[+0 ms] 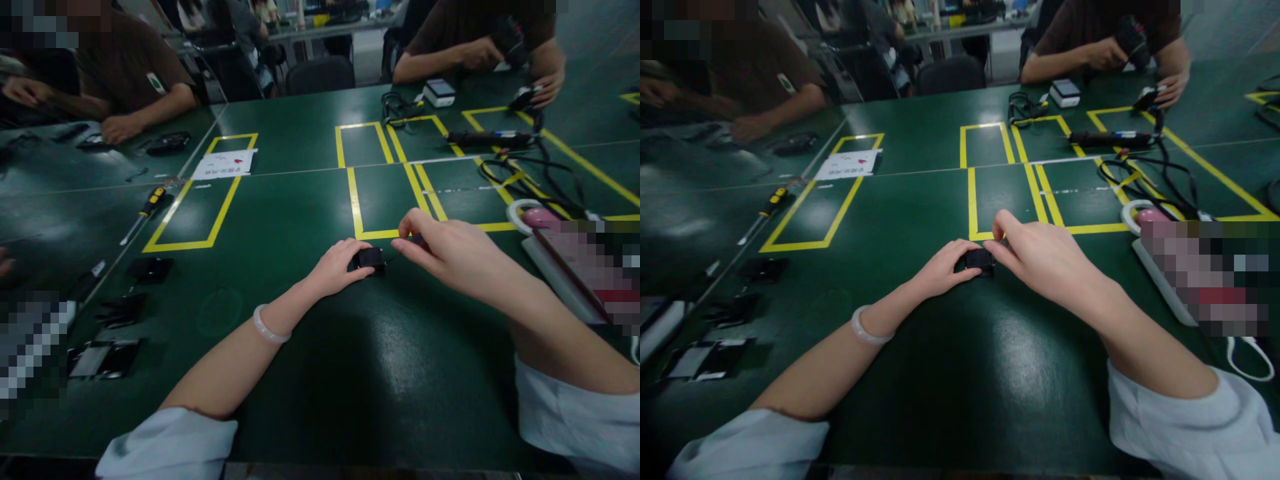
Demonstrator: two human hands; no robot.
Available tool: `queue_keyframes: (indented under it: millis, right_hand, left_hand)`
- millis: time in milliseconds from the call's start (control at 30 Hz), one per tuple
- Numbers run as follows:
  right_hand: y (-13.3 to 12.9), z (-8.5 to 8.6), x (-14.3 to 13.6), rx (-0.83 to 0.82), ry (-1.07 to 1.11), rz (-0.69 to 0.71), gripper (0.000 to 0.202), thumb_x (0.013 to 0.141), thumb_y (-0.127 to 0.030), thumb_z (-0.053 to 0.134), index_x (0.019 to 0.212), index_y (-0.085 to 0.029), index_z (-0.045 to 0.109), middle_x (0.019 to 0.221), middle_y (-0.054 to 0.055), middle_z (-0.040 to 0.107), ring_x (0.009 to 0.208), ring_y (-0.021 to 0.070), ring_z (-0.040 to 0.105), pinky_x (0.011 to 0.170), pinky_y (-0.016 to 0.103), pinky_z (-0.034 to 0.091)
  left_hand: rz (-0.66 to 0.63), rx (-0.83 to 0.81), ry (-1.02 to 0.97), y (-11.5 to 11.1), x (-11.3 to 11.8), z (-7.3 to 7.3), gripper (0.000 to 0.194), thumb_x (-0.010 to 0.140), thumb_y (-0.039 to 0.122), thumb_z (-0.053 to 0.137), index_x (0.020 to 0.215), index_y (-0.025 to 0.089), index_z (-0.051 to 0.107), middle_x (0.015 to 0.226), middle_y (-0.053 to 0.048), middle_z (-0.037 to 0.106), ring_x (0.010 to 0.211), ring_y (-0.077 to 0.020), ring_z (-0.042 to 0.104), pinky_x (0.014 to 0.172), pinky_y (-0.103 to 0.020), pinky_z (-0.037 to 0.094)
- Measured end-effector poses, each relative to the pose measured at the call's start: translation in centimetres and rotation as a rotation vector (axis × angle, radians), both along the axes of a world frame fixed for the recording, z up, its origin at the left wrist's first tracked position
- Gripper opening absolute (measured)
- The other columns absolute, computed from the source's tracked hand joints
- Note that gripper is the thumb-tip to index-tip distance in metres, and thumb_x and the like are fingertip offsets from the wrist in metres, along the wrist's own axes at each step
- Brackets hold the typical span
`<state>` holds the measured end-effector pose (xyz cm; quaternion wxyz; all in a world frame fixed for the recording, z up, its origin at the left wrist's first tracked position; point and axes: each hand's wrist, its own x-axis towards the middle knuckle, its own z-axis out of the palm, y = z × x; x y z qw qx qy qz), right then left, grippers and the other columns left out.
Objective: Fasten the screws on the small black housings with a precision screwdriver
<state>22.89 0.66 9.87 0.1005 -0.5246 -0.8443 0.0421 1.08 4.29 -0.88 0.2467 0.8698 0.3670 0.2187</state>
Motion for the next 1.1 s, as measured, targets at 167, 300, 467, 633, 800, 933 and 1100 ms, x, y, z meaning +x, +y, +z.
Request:
queue_keyframes:
  millis: [167,300,467,633,800,933,1100]
  right_hand:
    - [0.17,-0.26,0.11,0.014,-0.004,0.0,0.022,0.095,-0.038,0.037,0.099,-0.021,0.049,0.068,0.001,0.061,0.058,0.0172,0.056,0.053,0.028,0.027]
    - [0.17,-0.2,0.16,0.01,0.029,0.003,0.018,0.093,-0.032,0.039,0.103,-0.02,0.048,0.074,0.002,0.063,0.061,0.017,0.056,0.053,0.028,0.028]
    - [0.03,0.1,0.11,0.018,0.004,-0.007,0.017,0.092,-0.035,0.042,0.097,-0.021,0.05,0.073,0.002,0.063,0.061,0.0171,0.056,0.052,0.027,0.026]
    - [0.04,0.13,0.06,0.055,-0.115,-0.065,0.031,0.095,-0.046,0.036,0.092,-0.022,0.055,0.065,0.002,0.062,0.057,0.0177,0.054,0.051,0.027,0.022]
    - [0.05,-0.01,0.03,0.038,-0.085,-0.043,0.023,0.095,-0.037,0.036,0.099,-0.02,0.052,0.067,0.001,0.062,0.056,0.0168,0.053,0.051,0.027,0.024]
    - [-0.07,0.06,0.03,0.028,-0.016,-0.013,0.019,0.093,-0.033,0.039,0.101,-0.02,0.049,0.07,0.001,0.062,0.057,0.016,0.054,0.052,0.027,0.026]
    - [0.1,0.05,0.06,0.035,-0.062,-0.042,0.028,0.095,-0.044,0.036,0.095,-0.021,0.052,0.067,0.001,0.062,0.057,0.0172,0.054,0.052,0.028,0.023]
  left_hand:
    - [-0.009,-0.006,0.003,-0.05,-0.04,0.17,0.04,0.09,0.045,0.055,0.121,0.02,0.052,0.115,-0.008,0.059,0.108,-0.0241,0.054,0.095,-0.038,0.043]
    - [-0.008,-0.006,0.009,-0.11,-0.08,0.33,0.038,0.09,0.044,0.055,0.12,0.02,0.052,0.116,-0.008,0.059,0.109,-0.0242,0.054,0.095,-0.038,0.043]
    - [-0.006,-0.008,0.009,-0.13,-0.07,0.32,0.038,0.09,0.043,0.056,0.12,0.021,0.052,0.116,-0.008,0.059,0.109,-0.0244,0.054,0.095,-0.039,0.043]
    - [-0.001,-0.012,0.005,-0.12,-0.06,0.28,0.038,0.09,0.045,0.055,0.12,0.022,0.052,0.115,-0.008,0.059,0.108,-0.0244,0.055,0.095,-0.039,0.044]
    - [-0.011,-0.009,-0.004,-0.09,-0.09,0.28,0.04,0.09,0.045,0.055,0.122,0.021,0.052,0.115,-0.008,0.059,0.108,-0.0241,0.055,0.094,-0.039,0.044]
    - [-0.015,-0.001,-0.005,-0.07,-0.1,0.28,0.039,0.09,0.044,0.055,0.12,0.019,0.053,0.115,-0.008,0.059,0.108,-0.0236,0.054,0.095,-0.037,0.043]
    - [-0.005,-0.013,0.01,-0.03,-0.07,0.24,0.039,0.09,0.044,0.055,0.121,0.021,0.052,0.116,-0.008,0.059,0.109,-0.0245,0.054,0.095,-0.039,0.044]
